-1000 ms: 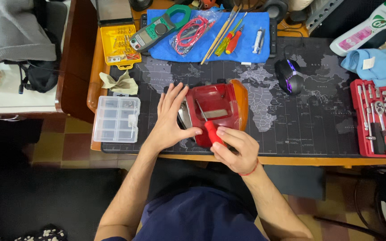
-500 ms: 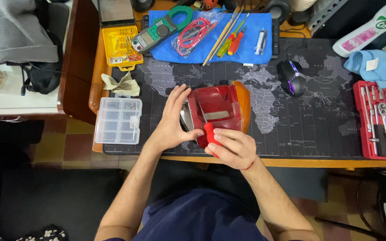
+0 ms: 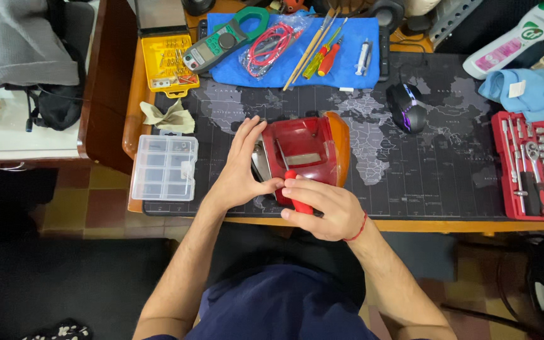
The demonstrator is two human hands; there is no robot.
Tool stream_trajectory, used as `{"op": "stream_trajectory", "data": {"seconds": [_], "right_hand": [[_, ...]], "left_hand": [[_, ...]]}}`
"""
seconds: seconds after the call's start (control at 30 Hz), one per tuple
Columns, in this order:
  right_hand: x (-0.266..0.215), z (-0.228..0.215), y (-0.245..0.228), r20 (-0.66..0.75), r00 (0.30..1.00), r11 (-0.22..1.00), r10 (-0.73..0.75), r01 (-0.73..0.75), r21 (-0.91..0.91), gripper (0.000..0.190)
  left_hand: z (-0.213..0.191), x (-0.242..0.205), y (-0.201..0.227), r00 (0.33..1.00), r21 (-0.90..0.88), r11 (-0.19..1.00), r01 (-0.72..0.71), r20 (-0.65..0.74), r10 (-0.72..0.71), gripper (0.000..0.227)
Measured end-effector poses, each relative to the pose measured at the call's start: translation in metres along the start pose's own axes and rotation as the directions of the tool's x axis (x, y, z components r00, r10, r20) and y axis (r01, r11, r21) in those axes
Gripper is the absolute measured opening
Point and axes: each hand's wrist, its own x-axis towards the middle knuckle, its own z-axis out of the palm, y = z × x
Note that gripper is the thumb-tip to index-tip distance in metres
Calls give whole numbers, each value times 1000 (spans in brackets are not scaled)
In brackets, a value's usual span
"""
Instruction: The person uses a red-handled screwdriver to pry and separate a red and orange plastic housing on a workbench. They then pick small screws from a compartmentalized parts box and place them into the housing, followed by reassembling the two halves of the housing.
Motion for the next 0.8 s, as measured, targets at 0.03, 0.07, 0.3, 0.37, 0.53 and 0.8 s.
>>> {"op": "stream_trajectory", "data": {"seconds": [0.03,0.07,0.3,0.37,0.53,0.8], "right_hand": [[-4,1,-1,12,1000,1000,17,-18,20,21],[-22,11,3,12,1000,1000,21,-21,16,21],[-24,21,-1,-245,963,994,108,-108,10,22],[-8,15,-7,-265,954,990,141,-139,28,20],[9,10,-12,-174,978,994,112,-107,40,17],[-44,23,4,-163,986,997,44,-54,-56,13]], "left_hand": [[0,0,-1,1000,13,1000,-13,-7,13,132],[0,0,2,1000,11,1000,-15,-3,15,132],[-1,0,6,1000,-23,1000,13,15,-13,130],[-1,0,4,1000,-19,1000,10,21,-9,130],[-2,0,7,1000,-1,1000,14,28,-14,130],[0,-1,5,1000,2,1000,-8,8,8,130]]}}
